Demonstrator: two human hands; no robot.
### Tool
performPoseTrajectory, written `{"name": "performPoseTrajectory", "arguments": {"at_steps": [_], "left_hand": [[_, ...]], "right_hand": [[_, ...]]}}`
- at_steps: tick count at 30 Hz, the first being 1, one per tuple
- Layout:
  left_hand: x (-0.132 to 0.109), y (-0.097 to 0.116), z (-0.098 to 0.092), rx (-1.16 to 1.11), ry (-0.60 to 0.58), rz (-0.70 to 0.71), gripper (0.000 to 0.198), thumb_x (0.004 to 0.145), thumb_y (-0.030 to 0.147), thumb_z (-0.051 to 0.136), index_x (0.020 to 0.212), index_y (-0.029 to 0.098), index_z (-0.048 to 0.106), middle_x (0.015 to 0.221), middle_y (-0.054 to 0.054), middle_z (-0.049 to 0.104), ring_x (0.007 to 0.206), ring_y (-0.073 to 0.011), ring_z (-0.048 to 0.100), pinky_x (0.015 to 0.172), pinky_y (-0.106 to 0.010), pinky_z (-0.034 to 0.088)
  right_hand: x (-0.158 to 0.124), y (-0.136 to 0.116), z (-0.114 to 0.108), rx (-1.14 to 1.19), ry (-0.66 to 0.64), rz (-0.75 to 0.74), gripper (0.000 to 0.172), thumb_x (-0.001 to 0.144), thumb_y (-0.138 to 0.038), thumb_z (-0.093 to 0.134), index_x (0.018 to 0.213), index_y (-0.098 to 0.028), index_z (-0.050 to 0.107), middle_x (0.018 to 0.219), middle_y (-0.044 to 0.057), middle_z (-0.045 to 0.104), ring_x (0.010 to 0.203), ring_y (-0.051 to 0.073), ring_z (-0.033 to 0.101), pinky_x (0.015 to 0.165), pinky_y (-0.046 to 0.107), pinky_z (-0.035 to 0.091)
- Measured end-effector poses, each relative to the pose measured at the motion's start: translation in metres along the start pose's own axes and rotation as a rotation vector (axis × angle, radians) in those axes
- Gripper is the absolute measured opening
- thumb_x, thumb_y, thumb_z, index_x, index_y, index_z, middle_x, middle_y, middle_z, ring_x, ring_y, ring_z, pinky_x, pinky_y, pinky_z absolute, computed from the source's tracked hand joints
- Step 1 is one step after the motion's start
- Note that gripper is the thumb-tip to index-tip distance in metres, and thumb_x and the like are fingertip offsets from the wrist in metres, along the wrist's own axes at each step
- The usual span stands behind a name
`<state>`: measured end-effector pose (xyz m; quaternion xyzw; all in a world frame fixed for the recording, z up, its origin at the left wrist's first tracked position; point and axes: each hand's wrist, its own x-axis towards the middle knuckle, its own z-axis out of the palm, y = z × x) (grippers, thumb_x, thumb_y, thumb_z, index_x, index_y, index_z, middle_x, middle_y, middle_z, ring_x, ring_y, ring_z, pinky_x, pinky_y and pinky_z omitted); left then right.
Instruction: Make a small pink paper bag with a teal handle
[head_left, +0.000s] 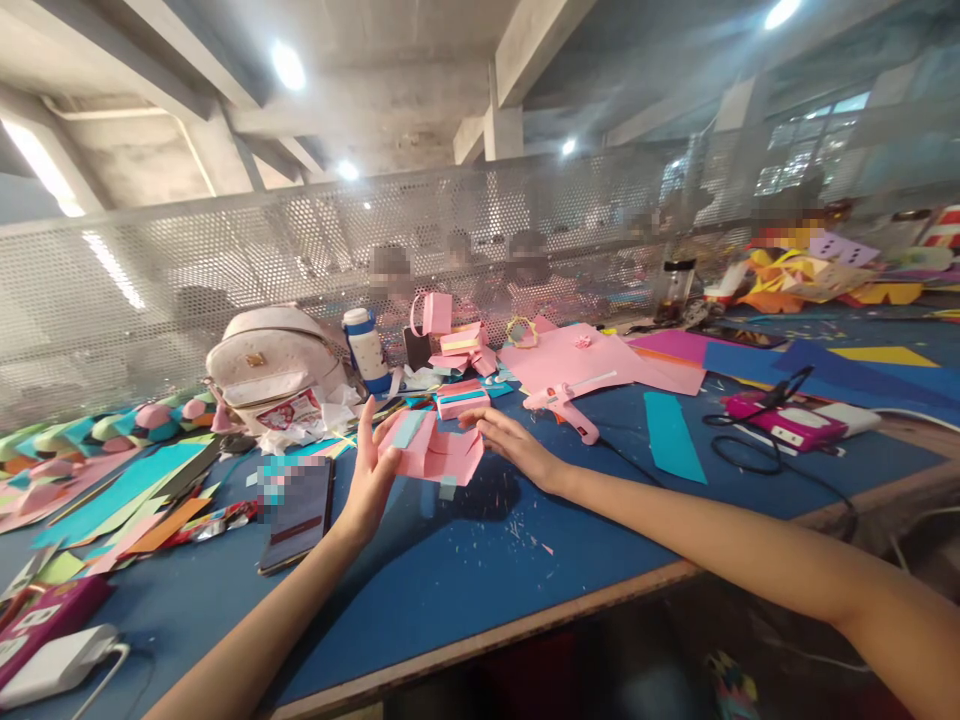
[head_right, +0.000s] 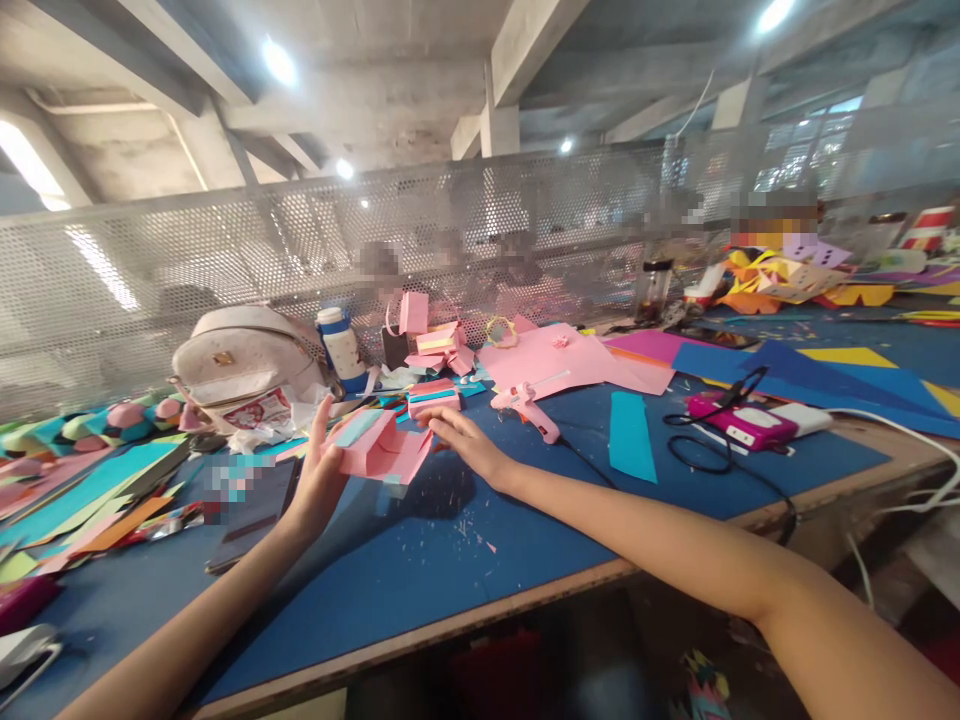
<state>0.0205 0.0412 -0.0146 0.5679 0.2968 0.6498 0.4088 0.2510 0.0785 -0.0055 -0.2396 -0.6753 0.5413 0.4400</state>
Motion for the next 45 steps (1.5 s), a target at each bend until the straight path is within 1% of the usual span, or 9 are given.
{"name": "performPoseTrajectory", "arguments": {"at_steps": [5, 9, 12, 17, 21, 27, 33, 40, 45], "left_hand": [[0.001, 0.004, -0.001, 0.178, -0.062, 0.137, 0.098, 0.075, 0.058, 0.068, 0.152, 0.034, 0.013, 0.143, -0.013, 0.042, 0.133, -0.0332, 0.042, 0.109, -0.056, 0.032], [-0.002, 0.011, 0.003, 0.269, -0.078, 0.191, 0.097, 0.075, 0.056, 0.069, 0.151, 0.035, 0.014, 0.142, -0.012, 0.039, 0.132, -0.0332, 0.042, 0.107, -0.055, 0.036], [-0.002, 0.014, 0.007, 0.299, -0.082, 0.217, 0.098, 0.074, 0.052, 0.072, 0.151, 0.036, 0.014, 0.145, -0.012, 0.035, 0.134, -0.0333, 0.038, 0.106, -0.054, 0.038], [-0.005, 0.014, 0.008, 0.370, -0.151, 0.224, 0.105, 0.070, 0.045, 0.078, 0.151, 0.037, 0.012, 0.153, -0.012, 0.026, 0.141, -0.0331, 0.028, 0.109, -0.053, 0.036], [-0.010, 0.012, 0.008, 0.495, -0.222, 0.262, 0.107, 0.069, 0.038, 0.079, 0.151, 0.036, 0.010, 0.154, -0.011, 0.024, 0.143, -0.0324, 0.026, 0.112, -0.053, 0.034], [-0.013, 0.010, 0.008, 0.577, -0.304, 0.326, 0.112, 0.070, 0.035, 0.078, 0.153, 0.030, 0.003, 0.151, -0.015, 0.027, 0.139, -0.0333, 0.033, 0.110, -0.054, 0.036], [-0.013, 0.010, 0.009, 0.671, -0.334, 0.366, 0.111, 0.072, 0.037, 0.077, 0.153, 0.029, 0.001, 0.153, -0.015, 0.025, 0.141, -0.0352, 0.029, 0.111, -0.055, 0.036], [-0.015, 0.011, 0.010, 0.760, -0.386, 0.382, 0.115, 0.069, 0.031, 0.079, 0.153, 0.030, 0.000, 0.158, -0.015, 0.015, 0.142, -0.0365, 0.025, 0.112, -0.057, 0.033], [-0.015, 0.010, 0.011, 0.701, -0.407, 0.380, 0.117, 0.068, 0.031, 0.080, 0.153, 0.033, -0.001, 0.159, -0.014, 0.012, 0.142, -0.0371, 0.025, 0.110, -0.058, 0.035]], "right_hand": [[-0.002, 0.006, 0.004, 0.354, -0.109, 0.208, 0.051, 0.090, -0.052, 0.057, 0.133, -0.026, 0.047, 0.133, 0.008, 0.056, 0.107, 0.019, 0.060, 0.090, 0.033, 0.048], [-0.002, 0.006, 0.003, 0.503, -0.223, 0.335, 0.050, 0.095, -0.056, 0.044, 0.132, -0.023, 0.050, 0.127, 0.009, 0.062, 0.103, 0.020, 0.064, 0.090, 0.036, 0.050], [-0.001, 0.007, 0.001, 0.549, -0.304, 0.378, 0.052, 0.097, -0.058, 0.037, 0.127, -0.020, 0.056, 0.120, 0.009, 0.066, 0.098, 0.020, 0.066, 0.083, 0.033, 0.053], [0.000, 0.011, 0.000, 0.479, -0.244, 0.330, 0.042, 0.095, -0.050, 0.049, 0.120, -0.019, 0.062, 0.109, 0.008, 0.070, 0.089, 0.016, 0.066, 0.076, 0.027, 0.054], [-0.003, 0.006, 0.003, 0.406, -0.190, 0.303, 0.042, 0.090, -0.048, 0.059, 0.123, -0.022, 0.060, 0.107, 0.005, 0.069, 0.087, 0.015, 0.065, 0.072, 0.024, 0.052], [-0.005, 0.004, 0.004, 0.318, -0.225, 0.252, 0.052, 0.084, -0.048, 0.068, 0.129, -0.025, 0.055, 0.119, 0.005, 0.065, 0.095, 0.016, 0.065, 0.081, 0.026, 0.052], [-0.007, 0.001, 0.007, 0.199, -0.222, 0.267, 0.063, 0.078, -0.053, 0.072, 0.128, -0.021, 0.053, 0.112, 0.006, 0.066, 0.088, 0.015, 0.065, 0.072, 0.023, 0.052], [-0.009, -0.002, 0.012, 0.069, -0.240, 0.114, 0.065, 0.080, -0.048, 0.072, 0.133, -0.018, 0.049, 0.125, 0.008, 0.062, 0.113, 0.023, 0.058, 0.097, 0.037, 0.047], [-0.008, 0.003, 0.012, 0.015, -0.201, 0.090, 0.062, 0.081, -0.048, 0.070, 0.132, -0.018, 0.051, 0.128, 0.008, 0.060, 0.120, 0.027, 0.054, 0.102, 0.042, 0.044]]}}
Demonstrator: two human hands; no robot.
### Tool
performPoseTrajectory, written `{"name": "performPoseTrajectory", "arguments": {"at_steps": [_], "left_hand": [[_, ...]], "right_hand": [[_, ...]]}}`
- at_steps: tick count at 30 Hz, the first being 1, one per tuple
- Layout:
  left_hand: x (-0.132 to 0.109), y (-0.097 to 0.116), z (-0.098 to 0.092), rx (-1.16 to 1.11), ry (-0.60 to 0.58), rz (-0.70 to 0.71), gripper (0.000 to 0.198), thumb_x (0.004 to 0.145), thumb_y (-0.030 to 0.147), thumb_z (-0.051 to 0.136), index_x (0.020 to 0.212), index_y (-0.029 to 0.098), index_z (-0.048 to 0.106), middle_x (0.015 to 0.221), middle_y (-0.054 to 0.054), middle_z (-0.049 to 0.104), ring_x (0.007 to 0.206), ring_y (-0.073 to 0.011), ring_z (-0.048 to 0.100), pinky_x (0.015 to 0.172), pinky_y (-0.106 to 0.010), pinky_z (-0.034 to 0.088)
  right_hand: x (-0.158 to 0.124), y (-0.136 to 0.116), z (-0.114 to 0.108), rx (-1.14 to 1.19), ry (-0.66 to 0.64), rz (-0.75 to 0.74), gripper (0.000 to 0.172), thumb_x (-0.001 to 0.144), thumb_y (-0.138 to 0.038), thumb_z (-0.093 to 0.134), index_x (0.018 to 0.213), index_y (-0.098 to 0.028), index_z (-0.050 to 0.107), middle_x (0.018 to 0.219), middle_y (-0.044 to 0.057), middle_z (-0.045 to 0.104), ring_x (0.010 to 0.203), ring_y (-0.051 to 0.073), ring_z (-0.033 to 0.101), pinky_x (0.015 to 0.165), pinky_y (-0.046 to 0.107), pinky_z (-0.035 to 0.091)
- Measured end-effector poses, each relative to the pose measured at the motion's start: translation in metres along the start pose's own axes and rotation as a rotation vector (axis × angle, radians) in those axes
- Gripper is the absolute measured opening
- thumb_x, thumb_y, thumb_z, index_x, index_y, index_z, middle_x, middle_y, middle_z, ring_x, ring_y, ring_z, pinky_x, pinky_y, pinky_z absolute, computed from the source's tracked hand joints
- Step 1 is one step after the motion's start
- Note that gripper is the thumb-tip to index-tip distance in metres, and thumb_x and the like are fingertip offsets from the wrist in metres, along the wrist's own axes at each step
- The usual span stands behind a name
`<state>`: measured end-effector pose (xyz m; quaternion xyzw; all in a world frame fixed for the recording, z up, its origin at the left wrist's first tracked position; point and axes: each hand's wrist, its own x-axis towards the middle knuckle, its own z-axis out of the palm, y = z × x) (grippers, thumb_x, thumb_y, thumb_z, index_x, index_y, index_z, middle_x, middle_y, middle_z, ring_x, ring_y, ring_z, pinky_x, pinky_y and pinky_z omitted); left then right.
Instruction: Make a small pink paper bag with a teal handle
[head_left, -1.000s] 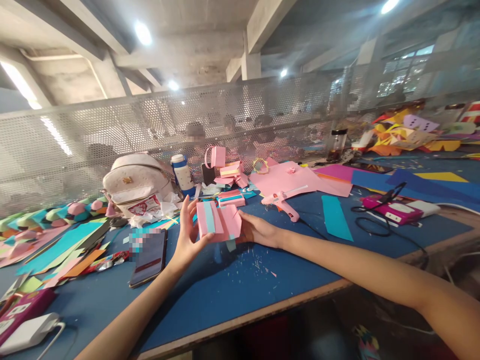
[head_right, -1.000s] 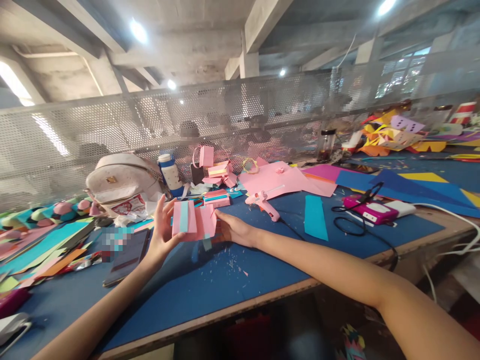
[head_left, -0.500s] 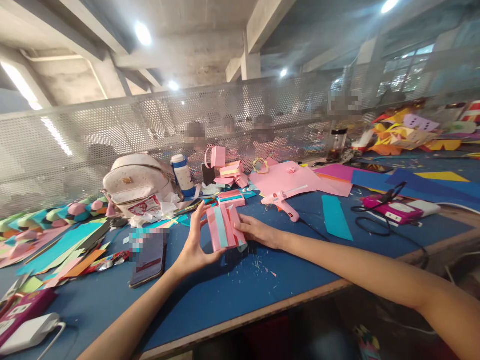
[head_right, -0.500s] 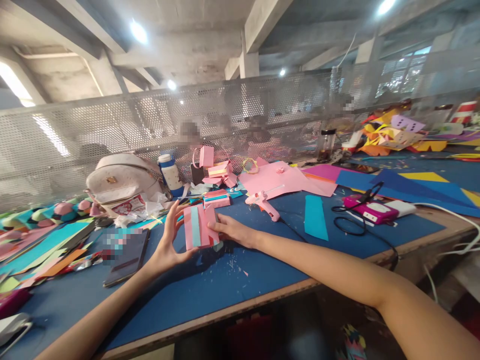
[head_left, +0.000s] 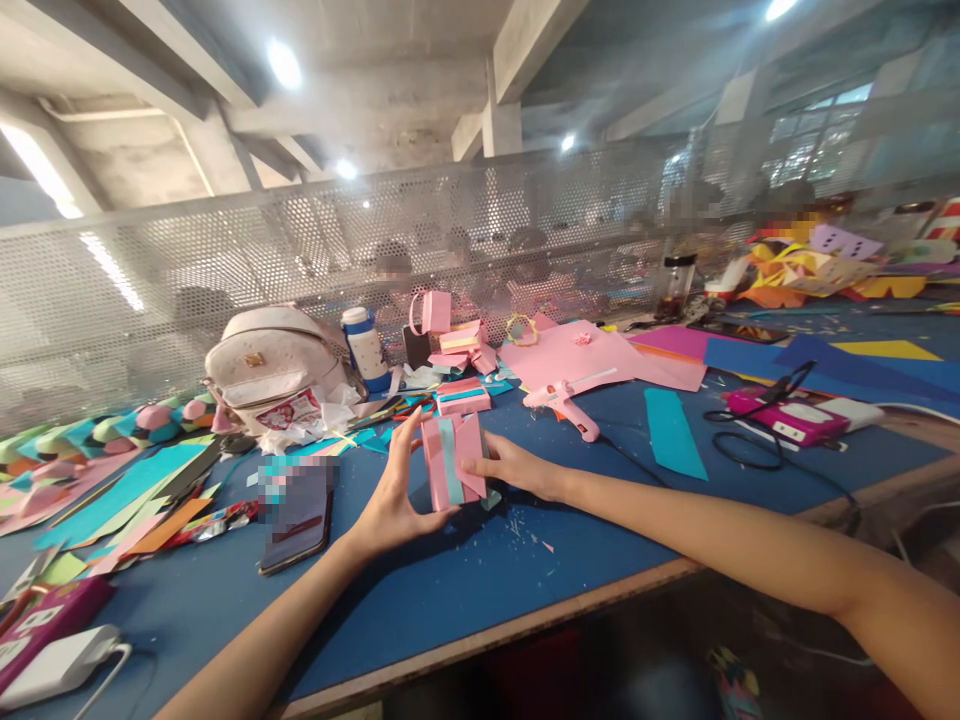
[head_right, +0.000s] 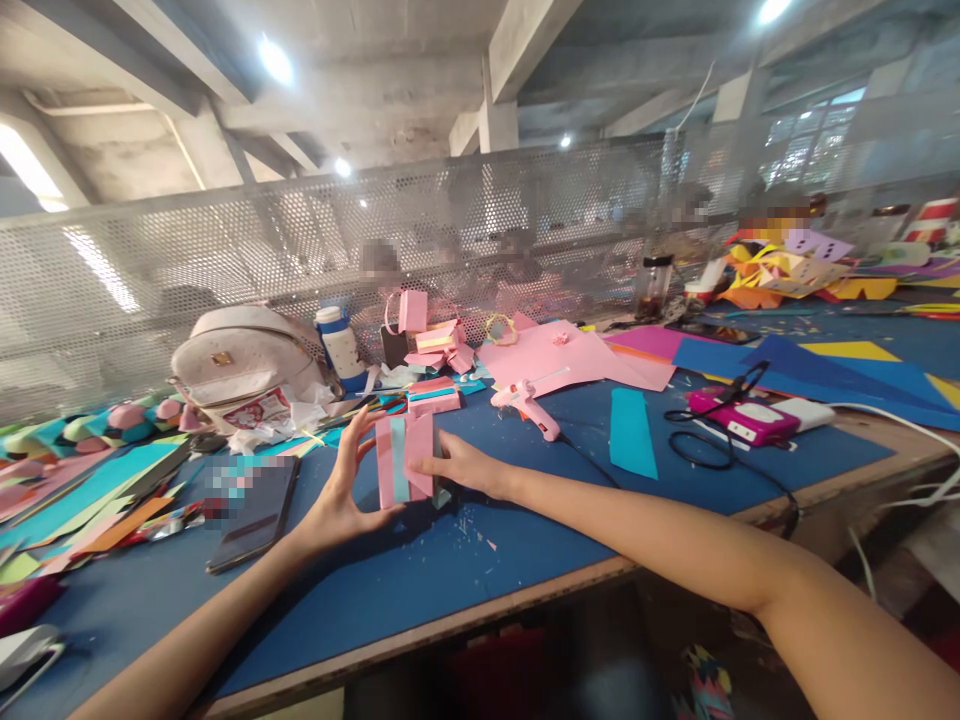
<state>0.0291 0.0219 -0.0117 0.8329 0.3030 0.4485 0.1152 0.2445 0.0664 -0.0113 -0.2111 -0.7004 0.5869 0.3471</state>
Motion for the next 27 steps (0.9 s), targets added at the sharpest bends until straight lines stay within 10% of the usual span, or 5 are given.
{"name": "performPoseTrajectory", "arguments": {"at_steps": [27], "left_hand": [[-0.0001, 0.0000, -0.0017, -0.135, -0.012, -0.026, 0.115, 0.068, 0.033, 0.081, 0.152, 0.034, 0.003, 0.158, -0.014, 0.018, 0.143, -0.0358, 0.026, 0.111, -0.058, 0.035]], "right_hand": [[0.0000, 0.0036, -0.0032, -0.030, -0.005, 0.000, 0.063, 0.084, -0.049, 0.067, 0.135, -0.018, 0.048, 0.135, 0.009, 0.056, 0.127, 0.027, 0.049, 0.107, 0.042, 0.041]]}}
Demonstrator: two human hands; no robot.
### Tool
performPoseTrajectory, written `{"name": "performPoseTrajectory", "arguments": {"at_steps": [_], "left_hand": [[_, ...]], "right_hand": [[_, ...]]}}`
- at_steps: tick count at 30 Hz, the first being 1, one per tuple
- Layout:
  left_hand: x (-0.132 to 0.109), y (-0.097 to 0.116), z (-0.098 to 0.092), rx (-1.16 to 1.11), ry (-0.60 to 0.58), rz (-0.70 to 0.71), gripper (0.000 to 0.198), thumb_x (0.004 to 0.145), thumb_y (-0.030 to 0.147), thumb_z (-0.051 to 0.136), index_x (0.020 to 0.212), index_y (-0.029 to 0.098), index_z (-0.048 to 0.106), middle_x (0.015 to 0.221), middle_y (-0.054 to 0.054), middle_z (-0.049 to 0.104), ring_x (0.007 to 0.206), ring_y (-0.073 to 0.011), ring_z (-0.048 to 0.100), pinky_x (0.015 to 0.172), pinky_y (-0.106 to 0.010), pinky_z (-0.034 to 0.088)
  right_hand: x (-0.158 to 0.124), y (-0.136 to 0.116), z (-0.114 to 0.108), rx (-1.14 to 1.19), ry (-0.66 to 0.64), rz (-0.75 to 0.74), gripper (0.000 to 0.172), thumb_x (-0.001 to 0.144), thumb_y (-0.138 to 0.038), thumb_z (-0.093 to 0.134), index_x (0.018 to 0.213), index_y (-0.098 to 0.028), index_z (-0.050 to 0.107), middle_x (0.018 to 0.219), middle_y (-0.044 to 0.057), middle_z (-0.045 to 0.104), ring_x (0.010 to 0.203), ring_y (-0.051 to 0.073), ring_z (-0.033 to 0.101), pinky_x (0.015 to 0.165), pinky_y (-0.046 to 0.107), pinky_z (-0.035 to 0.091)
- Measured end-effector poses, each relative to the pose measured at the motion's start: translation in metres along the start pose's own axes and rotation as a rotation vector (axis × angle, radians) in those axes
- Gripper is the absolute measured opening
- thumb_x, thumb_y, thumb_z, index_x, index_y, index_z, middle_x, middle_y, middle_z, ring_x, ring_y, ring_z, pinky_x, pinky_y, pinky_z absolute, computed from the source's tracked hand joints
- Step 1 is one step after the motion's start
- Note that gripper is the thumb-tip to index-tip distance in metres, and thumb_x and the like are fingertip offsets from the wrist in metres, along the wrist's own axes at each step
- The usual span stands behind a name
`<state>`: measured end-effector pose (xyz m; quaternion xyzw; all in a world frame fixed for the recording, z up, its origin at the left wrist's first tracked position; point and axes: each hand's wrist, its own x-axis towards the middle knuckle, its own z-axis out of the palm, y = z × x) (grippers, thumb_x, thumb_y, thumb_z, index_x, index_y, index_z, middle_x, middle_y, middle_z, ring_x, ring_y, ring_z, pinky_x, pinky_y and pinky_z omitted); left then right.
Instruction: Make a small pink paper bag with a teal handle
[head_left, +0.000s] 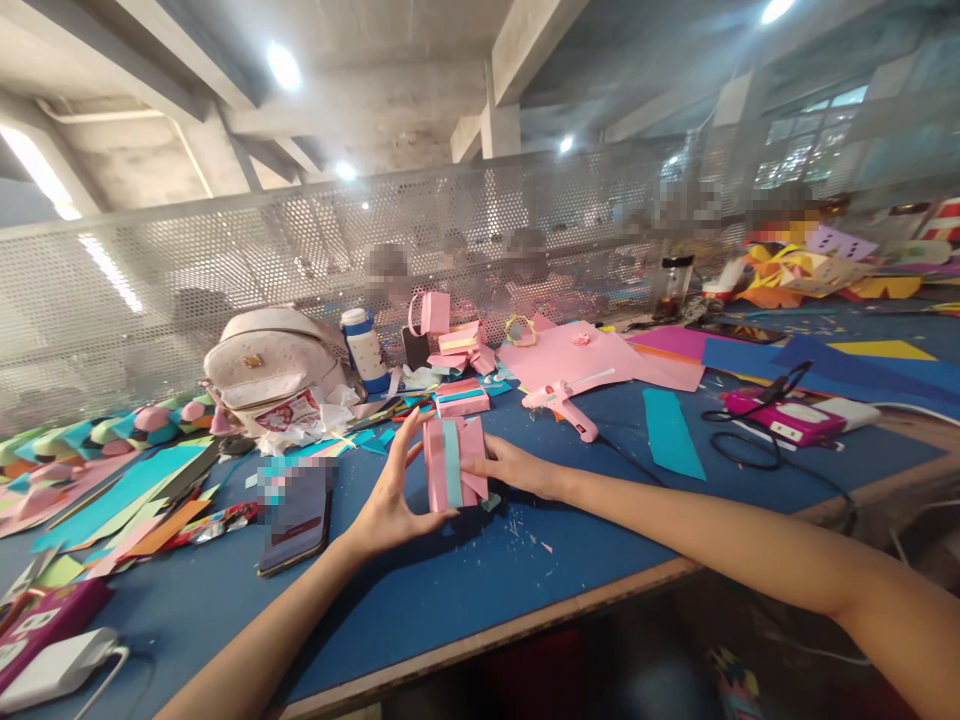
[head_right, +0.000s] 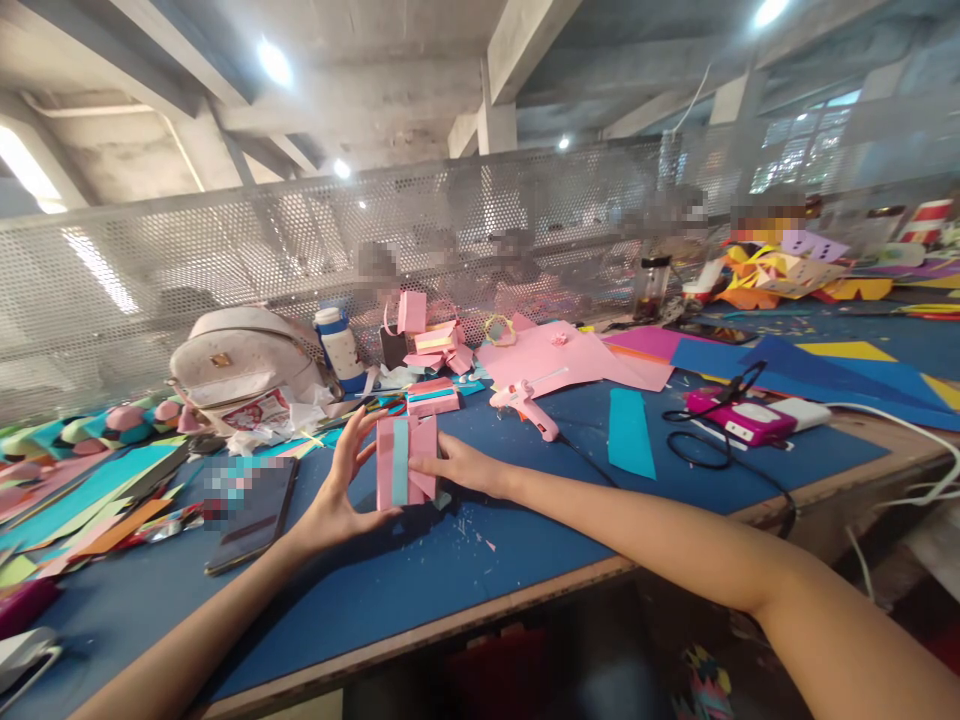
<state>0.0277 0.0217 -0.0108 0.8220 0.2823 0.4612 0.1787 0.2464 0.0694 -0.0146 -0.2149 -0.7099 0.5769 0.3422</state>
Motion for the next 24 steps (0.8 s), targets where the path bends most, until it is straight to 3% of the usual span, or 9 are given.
{"name": "performPoseTrajectory", "arguments": {"at_steps": [5, 10, 17, 24], "left_hand": [[0.0015, 0.0009, -0.0004, -0.062, 0.042, -0.042, 0.116, 0.068, 0.037, 0.081, 0.152, 0.034, 0.003, 0.155, -0.015, 0.024, 0.142, -0.0350, 0.029, 0.110, -0.058, 0.034], [-0.0003, -0.0013, -0.0010, 0.011, -0.003, 0.009, 0.116, 0.068, 0.032, 0.081, 0.153, 0.033, 0.003, 0.158, -0.015, 0.018, 0.144, -0.0360, 0.024, 0.112, -0.057, 0.033], [0.0003, -0.0022, -0.0013, 0.102, -0.021, 0.063, 0.115, 0.068, 0.032, 0.081, 0.153, 0.032, 0.004, 0.159, -0.015, 0.017, 0.144, -0.0371, 0.024, 0.111, -0.058, 0.035], [0.0009, -0.0016, -0.0030, 0.131, -0.026, 0.067, 0.116, 0.067, 0.033, 0.081, 0.153, 0.031, 0.004, 0.158, -0.015, 0.018, 0.143, -0.0380, 0.024, 0.111, -0.058, 0.036]], "right_hand": [[0.0006, -0.0003, -0.0008, -0.021, 0.006, -0.020, 0.062, 0.085, -0.049, 0.065, 0.136, -0.019, 0.048, 0.136, 0.008, 0.055, 0.128, 0.027, 0.049, 0.108, 0.042, 0.039], [0.0003, -0.0014, 0.0003, -0.040, -0.026, -0.018, 0.067, 0.085, -0.051, 0.064, 0.139, -0.017, 0.044, 0.140, 0.010, 0.052, 0.131, 0.027, 0.046, 0.110, 0.044, 0.037], [-0.0038, -0.0009, 0.0018, -0.078, -0.019, -0.043, 0.074, 0.087, -0.058, 0.057, 0.147, -0.021, 0.035, 0.152, 0.006, 0.037, 0.142, 0.026, 0.030, 0.118, 0.044, 0.023], [-0.0054, -0.0049, 0.0033, -0.004, 0.036, 0.006, 0.066, 0.089, -0.063, 0.050, 0.143, -0.025, 0.044, 0.151, 0.003, 0.041, 0.143, 0.026, 0.028, 0.121, 0.045, 0.017]]}}
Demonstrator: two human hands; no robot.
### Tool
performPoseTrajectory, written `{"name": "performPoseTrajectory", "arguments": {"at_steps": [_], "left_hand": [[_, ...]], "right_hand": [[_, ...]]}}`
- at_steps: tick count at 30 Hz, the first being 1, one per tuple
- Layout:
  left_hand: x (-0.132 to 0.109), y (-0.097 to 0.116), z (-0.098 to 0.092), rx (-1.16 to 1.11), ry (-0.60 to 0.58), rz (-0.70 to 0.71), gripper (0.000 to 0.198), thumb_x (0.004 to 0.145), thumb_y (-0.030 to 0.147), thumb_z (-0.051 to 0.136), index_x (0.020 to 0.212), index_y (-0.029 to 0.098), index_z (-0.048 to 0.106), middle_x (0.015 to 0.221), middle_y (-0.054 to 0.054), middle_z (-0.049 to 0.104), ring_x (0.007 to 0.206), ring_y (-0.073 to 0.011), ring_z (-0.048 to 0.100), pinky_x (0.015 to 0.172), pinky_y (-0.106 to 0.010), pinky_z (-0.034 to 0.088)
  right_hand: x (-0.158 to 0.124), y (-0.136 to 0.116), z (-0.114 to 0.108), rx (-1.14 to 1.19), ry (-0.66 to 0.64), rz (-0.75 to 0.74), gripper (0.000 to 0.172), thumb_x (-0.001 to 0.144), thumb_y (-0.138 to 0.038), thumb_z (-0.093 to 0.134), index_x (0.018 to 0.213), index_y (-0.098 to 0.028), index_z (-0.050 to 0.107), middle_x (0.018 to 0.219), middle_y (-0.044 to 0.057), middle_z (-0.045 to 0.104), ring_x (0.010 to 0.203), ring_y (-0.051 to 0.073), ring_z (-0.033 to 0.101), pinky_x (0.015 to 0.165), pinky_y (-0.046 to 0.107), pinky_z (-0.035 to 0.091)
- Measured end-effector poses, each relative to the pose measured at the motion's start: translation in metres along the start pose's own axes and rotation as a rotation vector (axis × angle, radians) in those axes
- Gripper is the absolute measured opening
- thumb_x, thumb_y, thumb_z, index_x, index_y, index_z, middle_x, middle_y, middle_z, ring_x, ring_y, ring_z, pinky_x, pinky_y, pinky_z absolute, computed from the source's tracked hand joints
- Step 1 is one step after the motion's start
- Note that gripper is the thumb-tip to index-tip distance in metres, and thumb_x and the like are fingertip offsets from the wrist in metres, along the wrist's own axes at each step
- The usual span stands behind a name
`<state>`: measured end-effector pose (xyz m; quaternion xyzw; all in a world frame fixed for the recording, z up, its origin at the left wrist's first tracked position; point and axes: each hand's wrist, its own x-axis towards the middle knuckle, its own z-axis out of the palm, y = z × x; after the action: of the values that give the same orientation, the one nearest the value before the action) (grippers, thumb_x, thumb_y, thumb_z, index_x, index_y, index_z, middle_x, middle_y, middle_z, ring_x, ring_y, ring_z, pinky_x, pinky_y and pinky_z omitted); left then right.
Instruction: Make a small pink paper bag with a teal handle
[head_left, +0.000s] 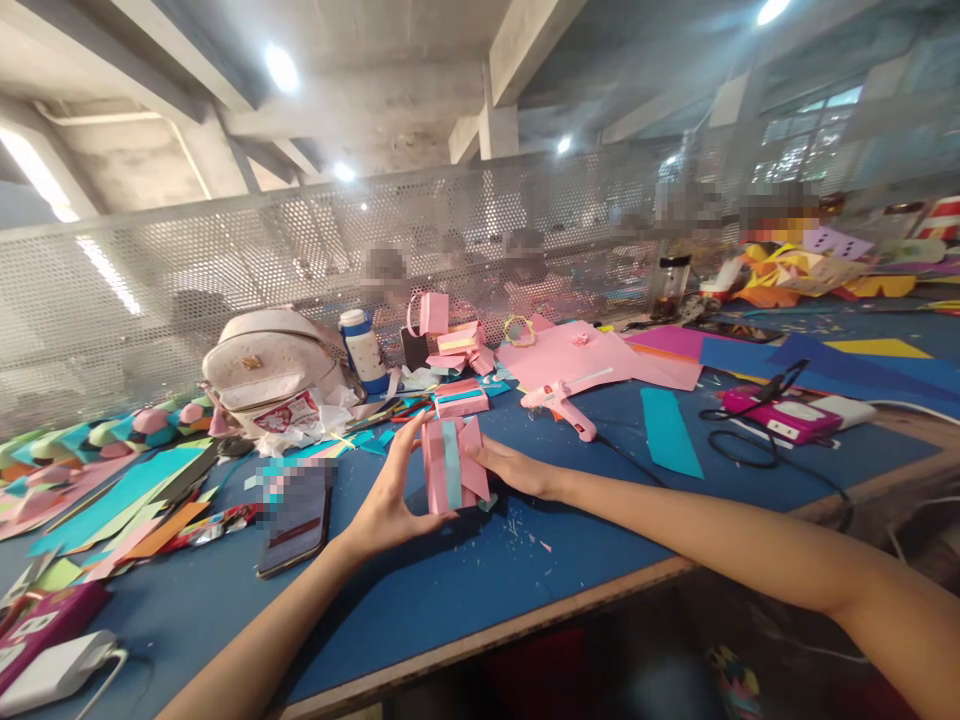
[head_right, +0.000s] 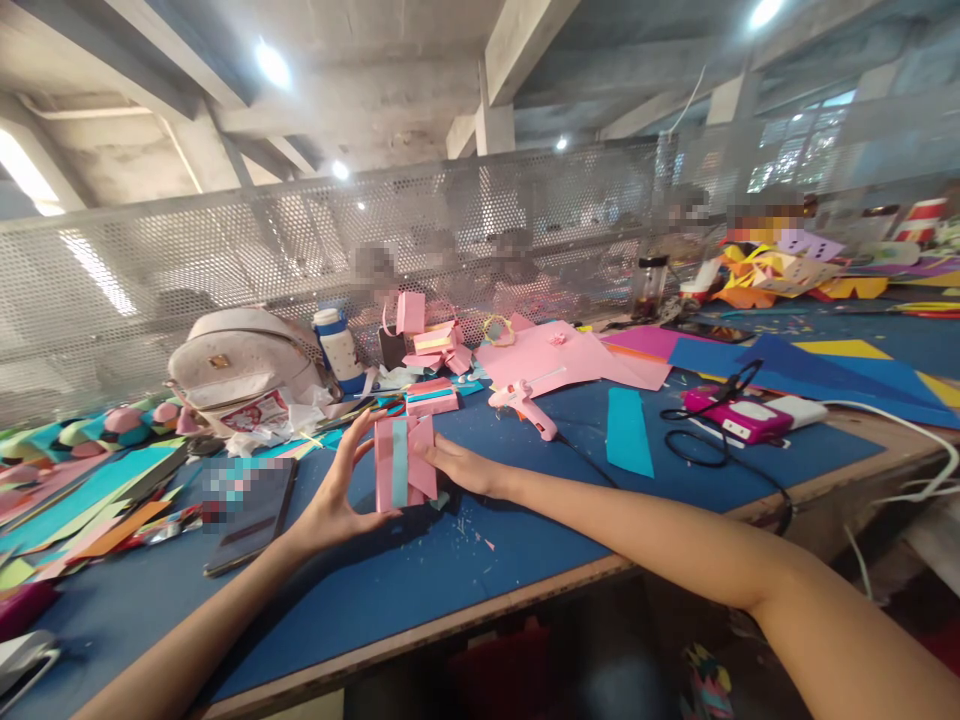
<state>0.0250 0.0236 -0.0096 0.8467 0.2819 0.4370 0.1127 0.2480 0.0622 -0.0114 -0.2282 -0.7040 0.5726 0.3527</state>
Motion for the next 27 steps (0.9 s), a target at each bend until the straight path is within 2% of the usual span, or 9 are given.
{"name": "performPoseTrajectory", "arguments": {"at_steps": [6, 15, 22, 27], "left_hand": [[0.0012, 0.0026, -0.0004, 0.012, -0.010, -0.006, 0.116, 0.067, 0.033, 0.081, 0.154, 0.030, 0.004, 0.158, -0.015, 0.018, 0.144, -0.0382, 0.023, 0.111, -0.058, 0.036], [0.0005, 0.0030, 0.0000, 0.047, -0.012, 0.012, 0.113, 0.067, 0.034, 0.082, 0.153, 0.029, 0.008, 0.158, -0.016, 0.020, 0.143, -0.0378, 0.026, 0.111, -0.059, 0.035], [0.0000, 0.0037, 0.0016, 0.083, -0.010, 0.050, 0.110, 0.069, 0.034, 0.081, 0.152, 0.025, 0.010, 0.156, -0.018, 0.023, 0.142, -0.0365, 0.028, 0.111, -0.057, 0.036], [0.0000, 0.0013, 0.0018, 0.104, -0.018, 0.060, 0.110, 0.069, 0.037, 0.081, 0.152, 0.024, 0.010, 0.155, -0.018, 0.024, 0.142, -0.0372, 0.028, 0.110, -0.057, 0.037]], "right_hand": [[0.0006, -0.0005, 0.0001, -0.035, 0.012, -0.025, 0.067, 0.089, -0.064, 0.048, 0.144, -0.025, 0.043, 0.152, 0.002, 0.039, 0.145, 0.026, 0.025, 0.121, 0.045, 0.013], [-0.0019, -0.0046, 0.0037, -0.148, -0.009, -0.070, 0.075, 0.090, -0.067, 0.043, 0.149, -0.022, 0.032, 0.155, 0.005, 0.032, 0.145, 0.026, 0.024, 0.121, 0.043, 0.014], [0.0003, -0.0038, 0.0021, -0.154, -0.007, -0.033, 0.078, 0.088, -0.071, 0.040, 0.148, -0.021, 0.037, 0.153, 0.006, 0.038, 0.144, 0.028, 0.026, 0.121, 0.047, 0.014], [-0.0010, -0.0051, 0.0046, -0.169, -0.015, -0.069, 0.077, 0.088, -0.070, 0.039, 0.148, -0.023, 0.036, 0.153, 0.005, 0.037, 0.145, 0.028, 0.024, 0.121, 0.047, 0.013]]}}
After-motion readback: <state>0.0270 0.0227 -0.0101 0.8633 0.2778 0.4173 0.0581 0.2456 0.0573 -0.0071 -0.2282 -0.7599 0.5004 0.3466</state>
